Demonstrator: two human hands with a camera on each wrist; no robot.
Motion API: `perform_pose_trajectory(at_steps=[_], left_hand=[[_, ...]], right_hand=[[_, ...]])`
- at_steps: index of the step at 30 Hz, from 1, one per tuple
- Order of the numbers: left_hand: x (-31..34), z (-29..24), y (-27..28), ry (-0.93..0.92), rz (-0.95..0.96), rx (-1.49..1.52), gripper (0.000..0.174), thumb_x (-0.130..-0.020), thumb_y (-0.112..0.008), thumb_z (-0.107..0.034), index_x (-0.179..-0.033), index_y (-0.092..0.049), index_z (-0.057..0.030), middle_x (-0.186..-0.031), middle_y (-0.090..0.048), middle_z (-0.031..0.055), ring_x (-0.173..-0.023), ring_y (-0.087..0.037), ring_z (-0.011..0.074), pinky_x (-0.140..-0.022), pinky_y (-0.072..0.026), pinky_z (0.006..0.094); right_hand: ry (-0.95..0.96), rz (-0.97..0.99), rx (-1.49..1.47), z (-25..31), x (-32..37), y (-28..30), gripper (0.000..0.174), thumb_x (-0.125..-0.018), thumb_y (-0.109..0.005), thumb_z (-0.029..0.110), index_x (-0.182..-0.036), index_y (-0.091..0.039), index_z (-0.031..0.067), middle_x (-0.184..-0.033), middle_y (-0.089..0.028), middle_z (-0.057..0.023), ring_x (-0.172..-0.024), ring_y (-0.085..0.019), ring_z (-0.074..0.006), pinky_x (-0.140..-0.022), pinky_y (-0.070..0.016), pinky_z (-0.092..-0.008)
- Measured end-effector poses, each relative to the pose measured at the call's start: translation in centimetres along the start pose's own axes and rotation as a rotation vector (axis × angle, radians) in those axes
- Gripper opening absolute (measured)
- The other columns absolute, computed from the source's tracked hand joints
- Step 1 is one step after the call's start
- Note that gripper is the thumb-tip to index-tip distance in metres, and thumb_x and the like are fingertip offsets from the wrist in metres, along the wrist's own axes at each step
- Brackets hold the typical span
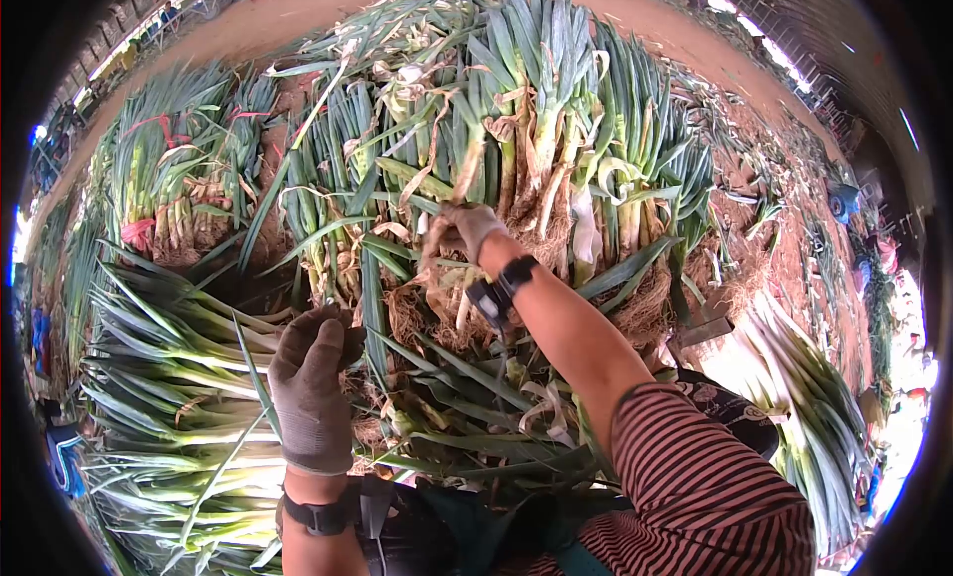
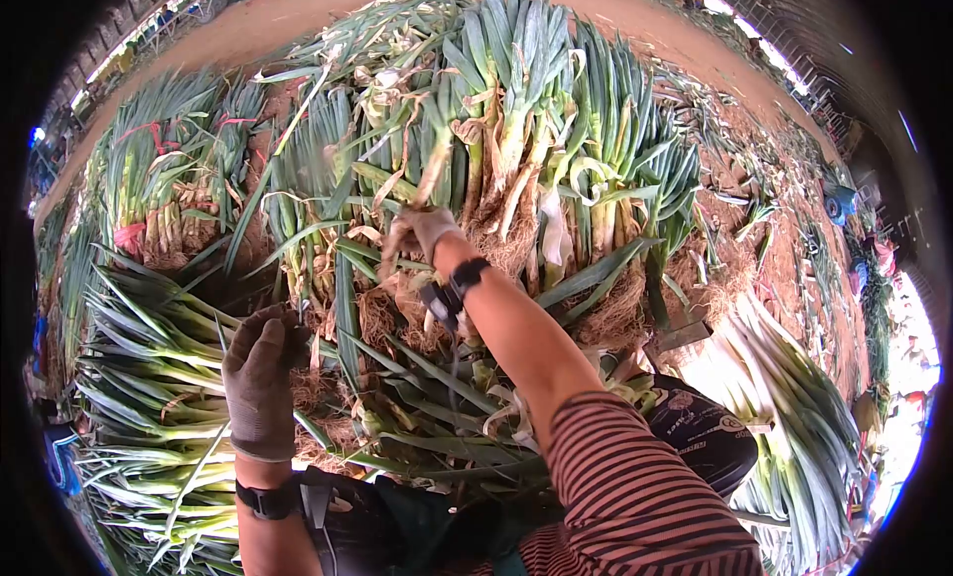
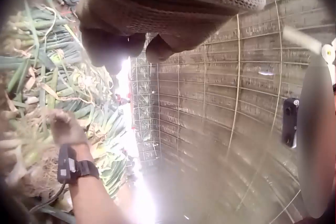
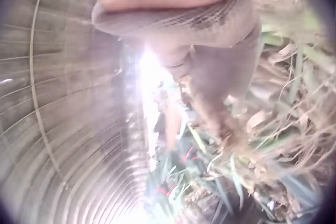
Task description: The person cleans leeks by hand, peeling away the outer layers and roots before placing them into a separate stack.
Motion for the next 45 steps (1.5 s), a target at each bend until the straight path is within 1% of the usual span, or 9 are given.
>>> perform_pose_trajectory(at_steps=[4,7,14,21,25,28,31,37,45], left_hand=[[-0.3,-0.4,0.5,0.005,-0.008,0.053,0.024,-0.092,-0.061,-0.016,-0.109,-0.061,0.0017,-0.096,-0.067,0.0070,-0.082,-0.064,0.0144,-0.079,-0.0515,0.0281],[0.2,-0.2,0.3,0.044,0.004,0.063,0.025,-0.092,-0.061,-0.016,-0.109,-0.061,0.0020,-0.096,-0.067,0.0073,-0.081,-0.064,0.0152,-0.078,-0.0518,0.0285],[1.4,1.3,-1.4,0.050,0.152,-0.165,0.028,-0.093,-0.060,-0.025,-0.107,-0.064,-0.0013,-0.093,-0.067,0.0046,-0.077,-0.063,0.0134,-0.072,-0.0507,0.0266],[5.6,4.4,-7.1,0.405,0.488,-0.162,0.048,-0.090,-0.062,-0.051,-0.097,-0.065,-0.0033,-0.081,-0.065,0.0034,-0.069,-0.060,0.0100,-0.060,-0.0470,0.0233],[5.6,5.7,-6.8,0.219,0.422,0.085,0.039,-0.091,-0.065,-0.042,-0.098,-0.065,-0.0039,-0.079,-0.065,0.0011,-0.063,-0.059,0.0096,-0.058,-0.0477,0.0255],[5.9,5.4,-7.2,0.228,0.427,0.300,0.034,-0.092,-0.063,-0.036,-0.101,-0.061,-0.0033,-0.078,-0.063,0.0043,-0.062,-0.057,0.0128,-0.058,-0.0459,0.0249],[5.7,4.7,-7.0,0.260,0.516,0.484,0.028,-0.094,-0.061,-0.029,-0.102,-0.059,-0.0020,-0.077,-0.063,0.0067,-0.064,-0.059,0.0159,-0.059,-0.0466,0.0275],[6.2,3.8,-6.3,0.421,0.416,0.596,0.021,-0.093,-0.062,-0.019,-0.104,-0.058,-0.0012,-0.079,-0.062,0.0045,-0.066,-0.059,0.0124,-0.059,-0.0484,0.0246],[9.1,4.9,-7.0,0.459,0.695,-0.211,0.022,-0.091,-0.061,-0.018,-0.104,-0.063,-0.0005,-0.082,-0.062,0.0027,-0.062,-0.059,0.0072,-0.053,-0.0470,0.0191]], right_hand=[[0.040,0.287,0.230,-5.2,15.3,-4.4,0.030,-0.095,-0.057,0.030,-0.113,-0.056,0.0060,-0.080,-0.060,-0.0083,-0.072,-0.059,-0.0191,-0.074,-0.0503,-0.0326],[0.013,0.345,-0.255,-11.2,15.7,-2.5,0.024,-0.094,-0.058,0.029,-0.100,-0.056,0.0053,-0.073,-0.059,-0.0046,-0.064,-0.058,-0.0159,-0.062,-0.0515,-0.0326],[0.116,-0.012,-0.010,-8.7,21.8,3.1,0.029,-0.094,-0.060,0.033,-0.099,-0.055,0.0049,-0.061,-0.049,0.0024,-0.046,-0.047,-0.0081,-0.042,-0.0397,-0.0252],[0.578,0.027,0.385,-7.5,30.5,1.1,0.045,-0.094,-0.059,0.042,-0.109,-0.055,-0.0007,-0.075,-0.055,0.0012,-0.063,-0.052,-0.0076,-0.058,-0.0454,-0.0259],[0.707,0.044,0.610,-8.6,31.0,1.3,0.045,-0.088,-0.067,0.034,-0.116,-0.051,0.0024,-0.081,-0.065,-0.0182,-0.071,-0.067,-0.0346,-0.061,-0.0502,-0.0399],[0.773,-0.028,0.730,-6.1,32.1,1.4,0.048,-0.087,-0.072,0.033,-0.114,-0.052,-0.0016,-0.093,-0.064,-0.0140,-0.074,-0.061,-0.0127,-0.066,-0.0510,-0.0332],[0.941,-0.037,0.573,-5.1,31.8,0.8,0.053,-0.083,-0.073,0.036,-0.118,-0.049,0.0034,-0.086,-0.065,-0.0165,-0.078,-0.066,-0.0351,-0.067,-0.0509,-0.0376],[0.790,-0.023,0.328,-4.2,32.9,0.3,0.058,-0.079,-0.080,0.026,-0.122,-0.048,0.0039,-0.087,-0.065,-0.0068,-0.077,-0.058,-0.0096,-0.070,-0.0483,-0.0278],[0.709,0.049,0.227,-4.2,33.0,-0.6,0.056,-0.078,-0.079,0.016,-0.123,-0.049,0.0040,-0.090,-0.064,-0.0029,-0.082,-0.059,-0.0083,-0.073,-0.0492,-0.0247]])
Point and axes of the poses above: each hand's wrist, its own x-axis away from the middle knuckle, its own y-axis out of the back of the hand, z = x × y, the point moved 6 cm from there along -x, towards the middle knuckle
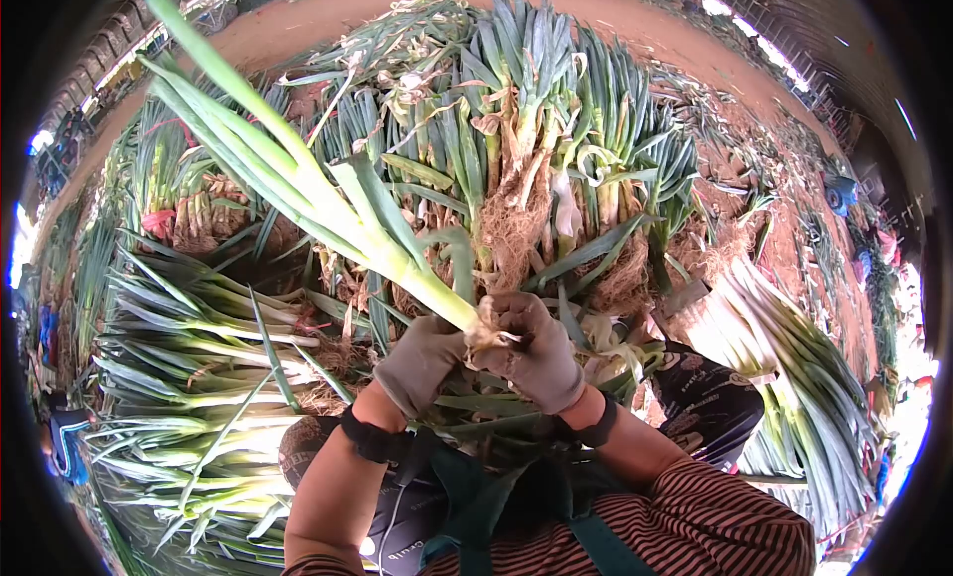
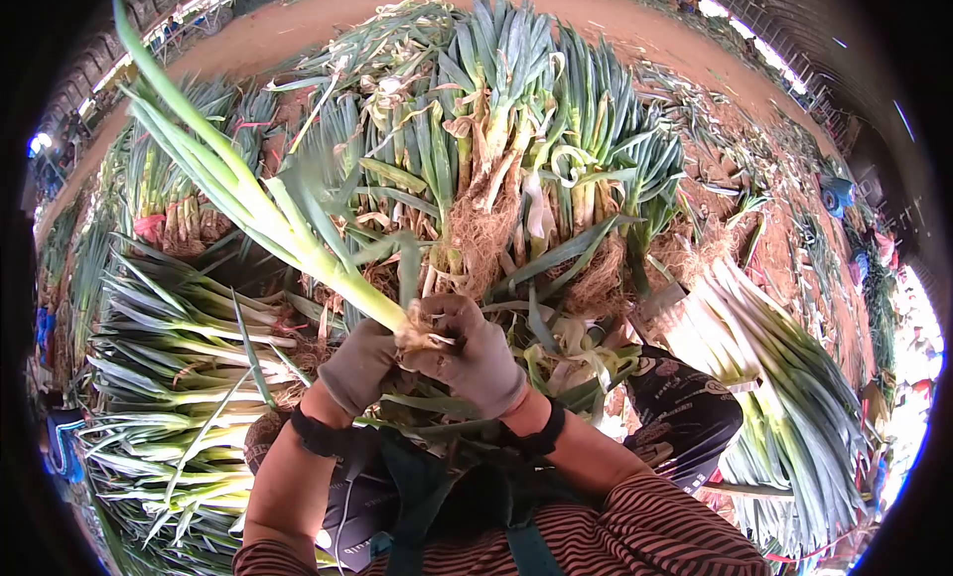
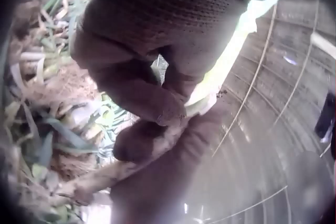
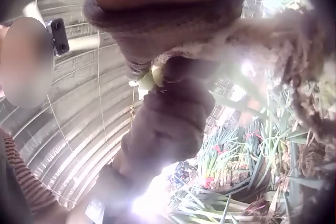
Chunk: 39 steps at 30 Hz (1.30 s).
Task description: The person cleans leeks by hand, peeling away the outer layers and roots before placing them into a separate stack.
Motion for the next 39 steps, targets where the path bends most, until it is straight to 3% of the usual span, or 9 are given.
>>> perform_pose_trajectory(at_steps=[3,6,8,11,15,21,25,29,39], left_hand=[[-1.5,1.1,1.1,-0.069,-0.120,-0.359,0.025,-0.088,-0.062,-0.015,-0.105,-0.061,0.0038,-0.074,-0.062,0.0037,-0.058,-0.058,0.0119,-0.052,-0.0453,0.0254],[0.2,-1.1,4.0,-0.239,-0.283,0.077,0.027,-0.088,-0.060,-0.014,-0.109,-0.058,0.0018,-0.072,-0.059,0.0034,-0.060,-0.056,0.0117,-0.054,-0.0449,0.0260],[1.4,-4.1,5.0,-0.722,-0.232,0.159,0.017,-0.093,-0.052,-0.016,-0.101,-0.060,-0.0024,-0.079,-0.058,0.0033,-0.055,-0.050,0.0111,-0.048,-0.0377,0.0207],[2.2,-4.6,5.3,-0.625,-0.226,0.486,0.020,-0.094,-0.060,-0.025,-0.096,-0.060,-0.0054,-0.078,-0.058,0.0011,-0.059,-0.049,0.0082,-0.052,-0.0375,0.0206],[1.5,-3.6,5.0,-0.572,-0.265,0.324,0.022,-0.091,-0.068,-0.026,-0.098,-0.059,-0.0073,-0.076,-0.059,-0.0005,-0.057,-0.053,0.0063,-0.050,-0.0427,0.0203],[1.8,-4.4,3.7,-0.536,-0.361,0.257,0.024,-0.091,-0.067,-0.031,-0.095,-0.062,-0.0078,-0.069,-0.057,-0.0030,-0.052,-0.047,0.0039,-0.046,-0.0357,0.0186],[1.3,-3.3,4.6,-0.486,-0.478,0.288,0.024,-0.090,-0.067,-0.032,-0.091,-0.062,-0.0085,-0.068,-0.055,-0.0039,-0.052,-0.044,0.0033,-0.046,-0.0321,0.0192],[0.5,-2.6,5.6,-0.452,-0.402,0.374,0.019,-0.090,-0.069,-0.025,-0.094,-0.065,-0.0058,-0.068,-0.059,-0.0021,-0.050,-0.050,0.0046,-0.043,-0.0375,0.0184],[1.6,-3.5,4.4,-0.536,-0.147,0.330,0.035,-0.082,-0.077,-0.029,-0.104,-0.062,-0.0070,-0.078,-0.063,-0.0014,-0.055,-0.053,0.0035,-0.046,-0.0384,0.0164]], right_hand=[[-0.043,-0.007,-0.023,0.6,0.7,0.8,0.055,-0.079,-0.077,0.013,-0.125,-0.048,0.0033,-0.089,-0.064,-0.0042,-0.081,-0.060,-0.0089,-0.073,-0.0498,-0.0246],[0.060,-0.015,0.055,2.0,0.8,1.4,0.043,-0.082,-0.075,0.012,-0.118,-0.055,0.0014,-0.087,-0.064,-0.0081,-0.076,-0.061,-0.0093,-0.069,-0.0499,-0.0244],[0.243,0.045,0.293,2.1,0.6,2.0,0.037,-0.082,-0.076,0.013,-0.112,-0.060,0.0005,-0.089,-0.064,-0.0096,-0.074,-0.061,-0.0099,-0.068,-0.0500,-0.0248],[0.156,0.135,0.269,0.5,0.8,1.8,0.033,-0.082,-0.076,0.023,-0.102,-0.064,0.0000,-0.092,-0.065,-0.0112,-0.075,-0.065,-0.0180,-0.070,-0.0519,-0.0302],[0.570,-0.022,0.649,3.7,-1.9,1.8,0.040,-0.082,-0.071,0.035,-0.101,-0.065,0.0012,-0.091,-0.065,-0.0148,-0.079,-0.066,-0.0341,-0.069,-0.0518,-0.0417],[0.030,0.199,0.351,3.4,-5.6,-2.5,0.025,-0.082,-0.070,0.028,-0.084,-0.068,0.0038,-0.075,-0.060,-0.0165,-0.071,-0.064,-0.0311,-0.062,-0.0501,-0.0377],[0.479,-0.111,0.523,3.3,-4.7,-3.3,0.024,-0.087,-0.070,0.022,-0.086,-0.067,-0.0020,-0.068,-0.061,-0.0106,-0.064,-0.057,-0.0105,-0.059,-0.0464,-0.0298],[-0.101,0.062,-0.047,0.0,-5.2,-3.4,0.032,-0.091,-0.067,0.030,-0.095,-0.068,-0.0015,-0.079,-0.065,0.0001,-0.073,-0.054,-0.0067,-0.068,-0.0473,-0.0257],[-0.545,0.313,-0.463,-1.5,-3.7,-4.0,0.033,-0.094,-0.061,0.026,-0.111,-0.062,-0.0028,-0.095,-0.067,-0.0043,-0.081,-0.060,-0.0059,-0.071,-0.0503,-0.0249]])
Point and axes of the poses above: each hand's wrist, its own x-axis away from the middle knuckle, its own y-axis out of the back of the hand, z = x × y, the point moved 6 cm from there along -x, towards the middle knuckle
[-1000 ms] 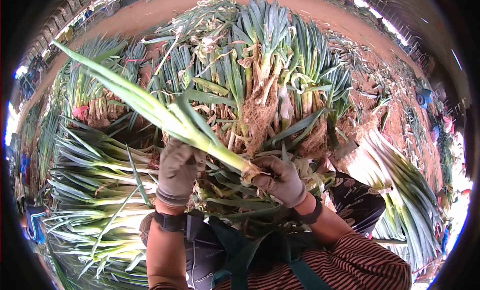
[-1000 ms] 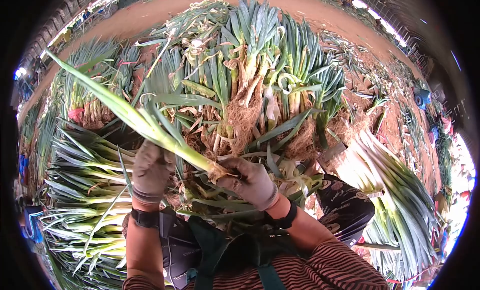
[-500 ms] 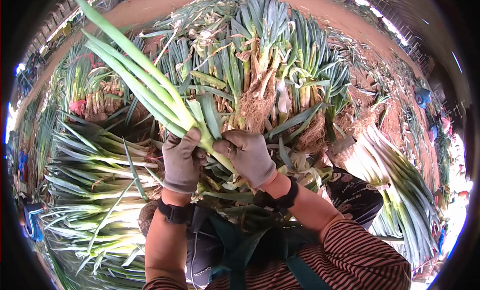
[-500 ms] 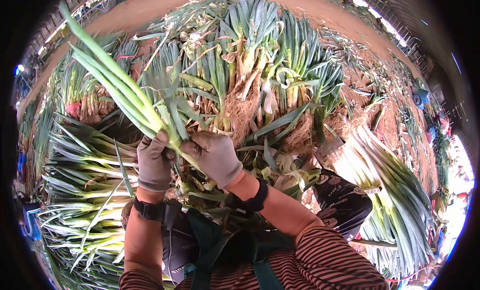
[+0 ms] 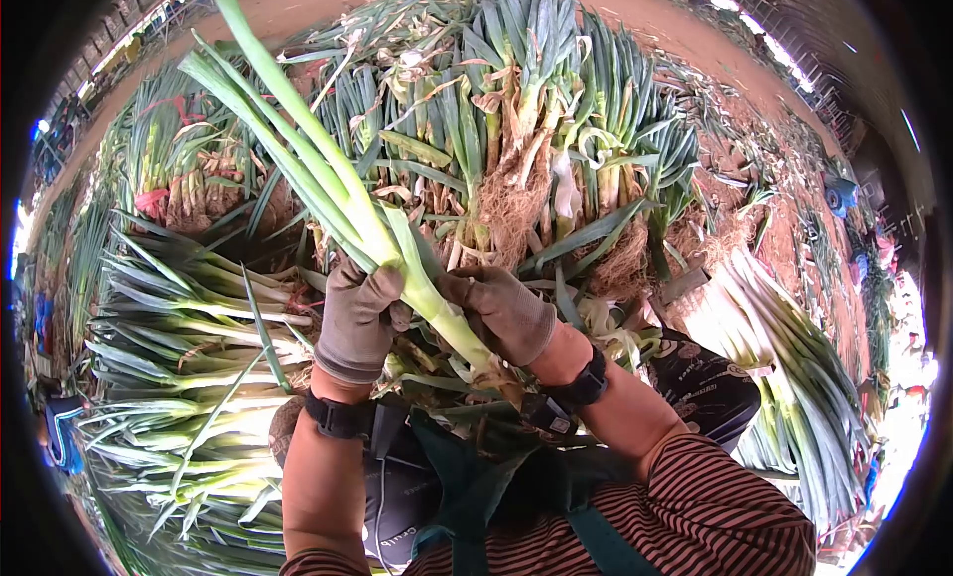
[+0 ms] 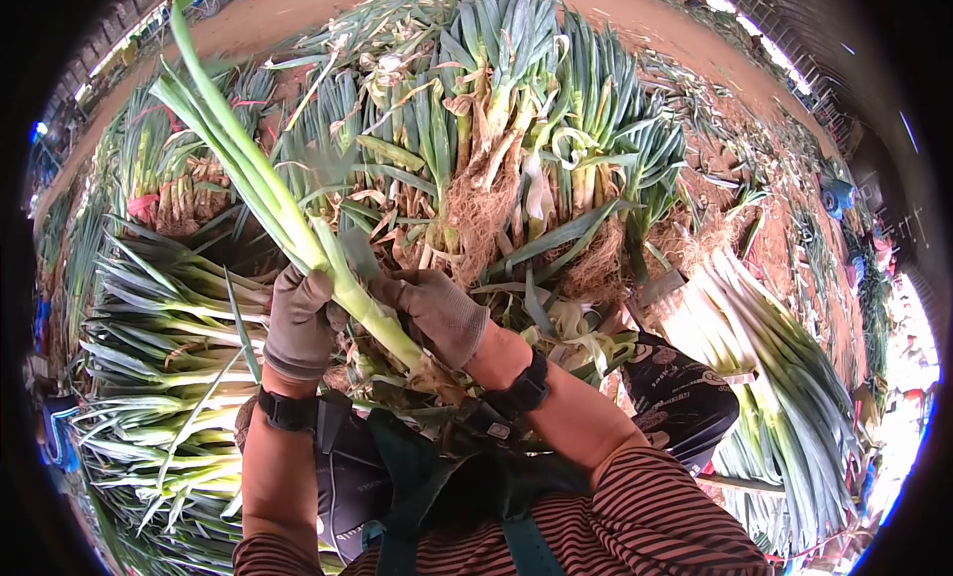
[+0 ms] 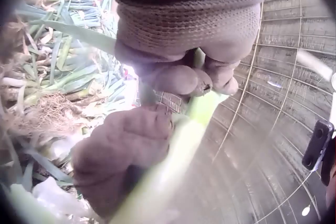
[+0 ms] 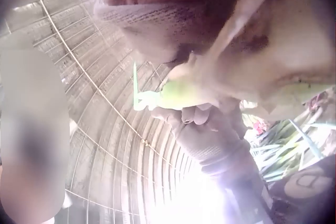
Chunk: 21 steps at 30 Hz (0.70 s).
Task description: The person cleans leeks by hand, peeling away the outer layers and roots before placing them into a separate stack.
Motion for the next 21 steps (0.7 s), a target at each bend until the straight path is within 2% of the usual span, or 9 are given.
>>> perform_pose_trajectory(at_steps=[1,3,5,6,9,13,15,16,21], left_hand=[[0.2,0.0,-0.2,-0.002,0.032,0.021,0.036,-0.082,-0.077,-0.030,-0.104,-0.062,-0.0066,-0.078,-0.063,-0.0010,-0.055,-0.053,0.0039,-0.046,-0.0386,0.0166],[0.3,-0.2,-0.6,-0.008,0.101,0.060,0.038,-0.081,-0.078,-0.031,-0.104,-0.062,-0.0058,-0.078,-0.063,-0.0002,-0.055,-0.054,0.0046,-0.046,-0.0390,0.0168],[0.5,-0.3,-0.3,-0.022,0.094,0.020,0.040,-0.080,-0.078,-0.032,-0.104,-0.061,-0.0039,-0.077,-0.063,0.0002,-0.054,-0.054,0.0053,-0.046,-0.0396,0.0173],[0.6,-0.5,-0.2,-0.002,0.087,0.000,0.041,-0.080,-0.078,-0.032,-0.104,-0.061,-0.0035,-0.077,-0.063,0.0001,-0.054,-0.054,0.0052,-0.047,-0.0397,0.0173],[0.7,-1.1,-1.0,-0.001,0.038,-0.073,0.036,-0.083,-0.075,-0.030,-0.103,-0.062,-0.0029,-0.074,-0.061,-0.0009,-0.053,-0.053,0.0048,-0.047,-0.0397,0.0175],[0.2,-0.7,-0.7,-0.060,-0.037,-0.144,0.028,-0.088,-0.070,-0.026,-0.101,-0.062,-0.0034,-0.073,-0.061,-0.0004,-0.051,-0.051,0.0047,-0.046,-0.0391,0.0181],[-0.1,-0.6,-0.9,-0.029,-0.073,-0.125,0.027,-0.089,-0.069,-0.026,-0.103,-0.062,-0.0033,-0.072,-0.061,-0.0002,-0.050,-0.051,0.0048,-0.045,-0.0392,0.0182],[-0.3,-0.5,-0.8,-0.056,-0.110,-0.078,0.025,-0.090,-0.068,-0.026,-0.101,-0.063,-0.0037,-0.070,-0.060,-0.0005,-0.049,-0.050,0.0048,-0.044,-0.0387,0.0189],[0.2,0.0,-2.1,0.096,-0.049,-0.118,0.030,-0.090,-0.068,-0.031,-0.103,-0.067,-0.0038,-0.065,-0.058,-0.0016,-0.044,-0.045,0.0047,-0.039,-0.0322,0.0195]], right_hand=[[-0.077,0.013,-0.008,-0.7,0.1,0.1,0.030,-0.094,-0.061,0.023,-0.110,-0.062,-0.0023,-0.094,-0.068,-0.0049,-0.080,-0.061,-0.0056,-0.070,-0.0507,-0.0253],[0.651,0.346,1.039,-2.4,-1.3,0.7,0.031,-0.086,-0.065,0.022,-0.109,-0.063,0.0012,-0.089,-0.070,-0.0098,-0.072,-0.063,-0.0155,-0.070,-0.0516,-0.0321],[-0.018,0.358,0.839,-7.2,-1.2,2.5,0.032,-0.082,-0.067,0.024,-0.106,-0.065,0.0031,-0.086,-0.069,-0.0121,-0.072,-0.065,-0.0224,-0.072,-0.0518,-0.0371],[0.020,0.313,1.164,-7.5,-0.7,2.9,0.034,-0.081,-0.069,0.032,-0.099,-0.067,0.0037,-0.090,-0.069,-0.0136,-0.074,-0.065,-0.0284,-0.072,-0.0510,-0.0403],[0.188,-0.228,1.798,-3.9,0.6,5.3,0.034,-0.083,-0.068,0.036,-0.098,-0.069,0.0054,-0.094,-0.069,-0.0156,-0.074,-0.065,-0.0275,-0.072,-0.0506,-0.0402],[0.519,-0.174,0.582,4.0,3.5,1.3,0.034,-0.076,-0.079,0.023,-0.100,-0.067,0.0019,-0.086,-0.070,-0.0111,-0.076,-0.067,-0.0170,-0.071,-0.0532,-0.0295],[0.617,-0.229,0.970,5.6,4.6,-1.9,0.030,-0.073,-0.080,0.010,-0.099,-0.067,0.0007,-0.086,-0.070,-0.0095,-0.078,-0.065,-0.0122,-0.071,-0.0519,-0.0258],[0.648,-0.267,0.889,4.7,3.6,-1.3,0.028,-0.071,-0.081,0.007,-0.095,-0.068,0.0010,-0.084,-0.069,-0.0085,-0.074,-0.064,-0.0108,-0.068,-0.0512,-0.0262],[0.670,-0.324,0.897,5.2,3.3,-1.8,0.027,-0.066,-0.084,0.015,-0.084,-0.067,0.0023,-0.077,-0.066,-0.0111,-0.069,-0.066,-0.0233,-0.064,-0.0515,-0.0312]])
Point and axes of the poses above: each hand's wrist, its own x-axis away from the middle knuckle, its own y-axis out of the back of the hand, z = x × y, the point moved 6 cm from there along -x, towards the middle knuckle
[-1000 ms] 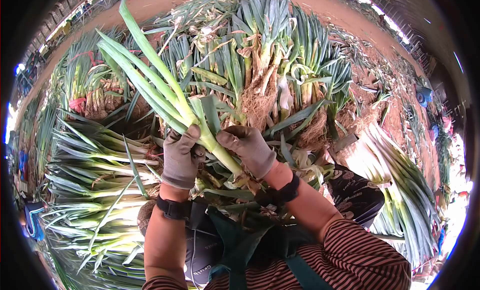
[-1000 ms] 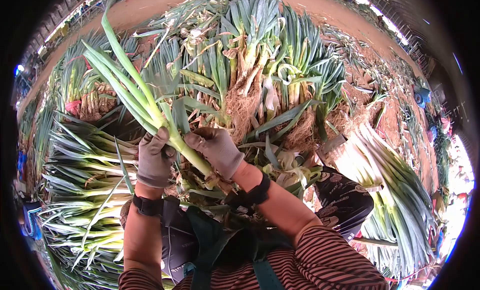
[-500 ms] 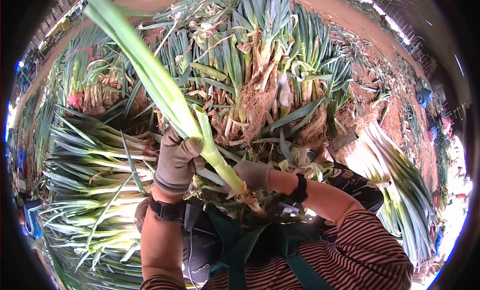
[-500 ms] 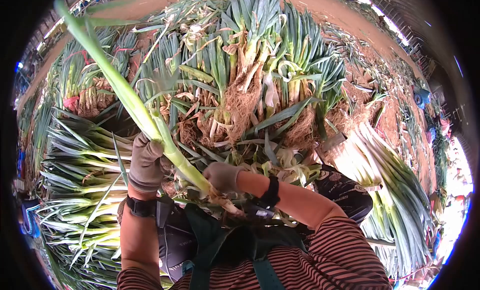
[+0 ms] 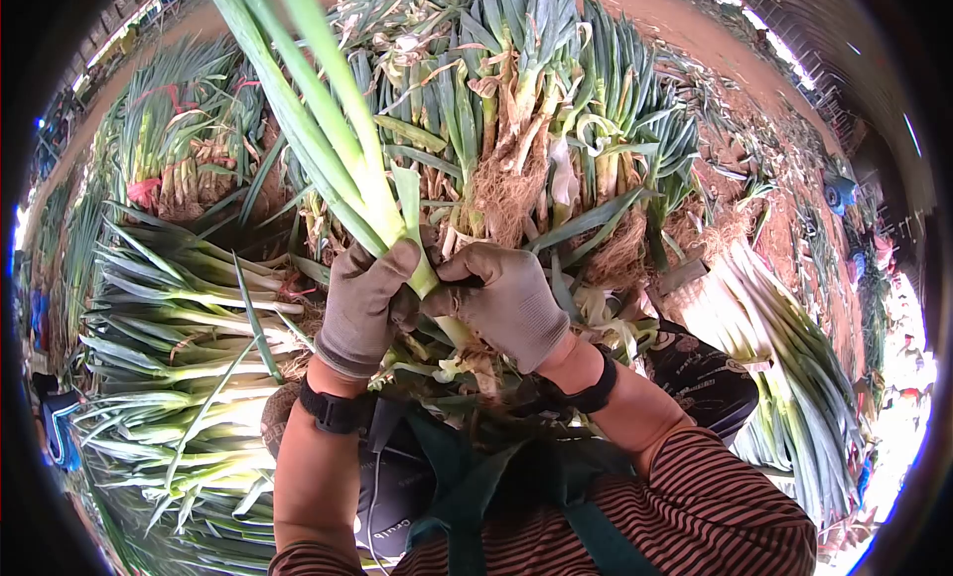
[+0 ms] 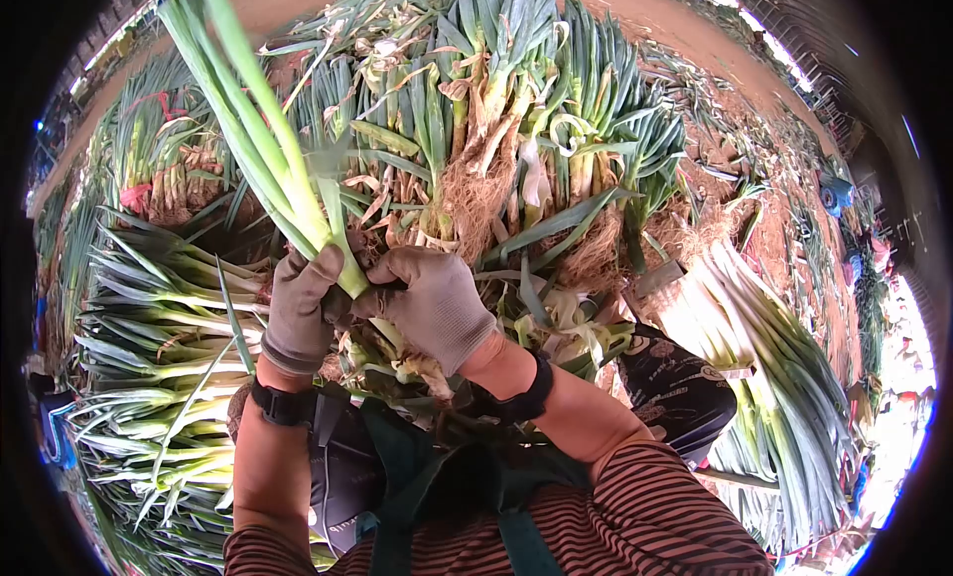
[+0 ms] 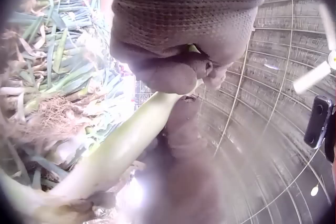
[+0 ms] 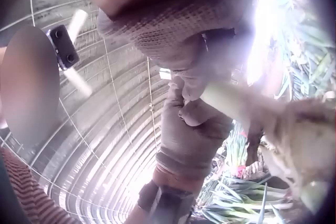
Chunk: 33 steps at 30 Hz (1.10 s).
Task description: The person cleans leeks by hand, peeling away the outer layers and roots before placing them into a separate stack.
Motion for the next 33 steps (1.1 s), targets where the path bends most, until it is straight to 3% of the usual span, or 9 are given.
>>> perform_pose_trajectory(at_steps=[5,8,13,17,20,26,28,31,33], left_hand=[[-0.4,0.2,0.7,-0.038,-0.065,-0.058,0.023,-0.091,-0.066,-0.028,-0.089,-0.067,-0.0056,-0.058,-0.054,-0.0034,-0.042,-0.044,0.0037,-0.038,-0.0305,0.0198],[-1.1,0.7,1.5,-0.085,-0.203,-0.015,0.022,-0.089,-0.067,-0.024,-0.096,-0.070,-0.0034,-0.065,-0.057,-0.0050,-0.046,-0.043,0.0016,-0.042,-0.0306,0.0185],[-1.8,-0.7,4.3,-0.240,-0.428,-0.103,0.023,-0.087,-0.071,-0.025,-0.095,-0.072,-0.0031,-0.070,-0.061,-0.0053,-0.050,-0.041,0.0003,-0.045,-0.0297,0.0171],[-0.7,-2.7,6.2,-0.286,-0.505,-0.174,0.024,-0.089,-0.069,-0.027,-0.092,-0.070,-0.0027,-0.066,-0.057,-0.0037,-0.049,-0.045,0.0026,-0.044,-0.0336,0.0189],[-0.5,-3.0,6.3,-0.337,-0.508,-0.168,0.026,-0.089,-0.068,-0.030,-0.087,-0.068,-0.0041,-0.065,-0.056,-0.0020,-0.049,-0.045,0.0046,-0.044,-0.0339,0.0198],[-1.1,-1.8,4.0,-0.280,-0.246,-0.008,0.035,-0.089,-0.068,-0.034,-0.101,-0.064,-0.0014,-0.080,-0.062,0.0022,-0.067,-0.056,0.0075,-0.060,-0.0447,0.0210],[-1.2,-1.8,3.6,-0.288,-0.172,-0.012,0.037,-0.094,-0.062,-0.034,-0.104,-0.064,0.0015,-0.087,-0.064,0.0050,-0.078,-0.060,0.0110,-0.070,-0.0481,0.0243],[-0.9,-2.2,3.7,-0.368,-0.134,-0.179,0.040,-0.099,-0.052,-0.035,-0.106,-0.063,0.0034,-0.089,-0.063,0.0058,-0.080,-0.059,0.0123,-0.072,-0.0491,0.0276],[-0.8,-2.2,3.7,-0.365,-0.116,-0.165,0.042,-0.099,-0.051,-0.037,-0.105,-0.062,0.0030,-0.089,-0.062,0.0059,-0.080,-0.058,0.0124,-0.071,-0.0483,0.0267]], right_hand=[[0.069,-0.074,0.067,-0.2,0.4,-0.9,0.025,-0.069,-0.081,0.019,-0.073,-0.060,0.0061,-0.075,-0.062,-0.0077,-0.067,-0.062,-0.0256,-0.061,-0.0499,-0.0339],[0.428,-0.161,0.431,2.3,1.7,-1.6,0.021,-0.071,-0.077,0.018,-0.075,-0.058,0.0099,-0.076,-0.058,-0.0048,-0.068,-0.058,-0.0267,-0.060,-0.0478,-0.0367],[0.596,0.186,0.540,2.7,5.3,-0.9,0.026,-0.063,-0.071,0.015,-0.086,-0.059,0.0118,-0.085,-0.058,-0.0036,-0.079,-0.060,-0.0247,-0.068,-0.0485,-0.0382],[0.257,0.759,1.040,-7.6,10.9,0.0,0.029,-0.076,-0.068,0.023,-0.103,-0.064,0.0129,-0.087,-0.064,-0.0058,-0.080,-0.064,-0.0263,-0.066,-0.0503,-0.0374],[-0.041,0.989,0.979,-10.2,12.5,2.9,0.021,-0.080,-0.067,0.023,-0.095,-0.065,0.0085,-0.077,-0.065,-0.0091,-0.072,-0.066,-0.0283,-0.067,-0.0535,-0.0397],[0.162,0.107,0.316,-0.9,2.2,3.6,0.032,-0.077,-0.077,0.021,-0.103,-0.069,0.0048,-0.080,-0.068,-0.0085,-0.074,-0.066,-0.0203,-0.069,-0.0514,-0.0327],[0.208,0.033,0.121,-0.3,-0.1,2.4,0.029,-0.078,-0.076,0.018,-0.101,-0.069,0.0023,-0.079,-0.068,-0.0077,-0.071,-0.064,-0.0149,-0.067,-0.0506,-0.0301],[-0.339,0.495,-0.065,-2.0,-0.9,-0.5,0.027,-0.080,-0.074,0.017,-0.100,-0.069,-0.0011,-0.079,-0.068,-0.0073,-0.070,-0.060,-0.0092,-0.064,-0.0488,-0.0273],[-0.249,0.474,-0.027,-1.8,-0.9,-0.9,0.027,-0.080,-0.073,0.017,-0.099,-0.068,-0.0021,-0.076,-0.066,-0.0073,-0.068,-0.057,-0.0076,-0.063,-0.0475,-0.0268]])
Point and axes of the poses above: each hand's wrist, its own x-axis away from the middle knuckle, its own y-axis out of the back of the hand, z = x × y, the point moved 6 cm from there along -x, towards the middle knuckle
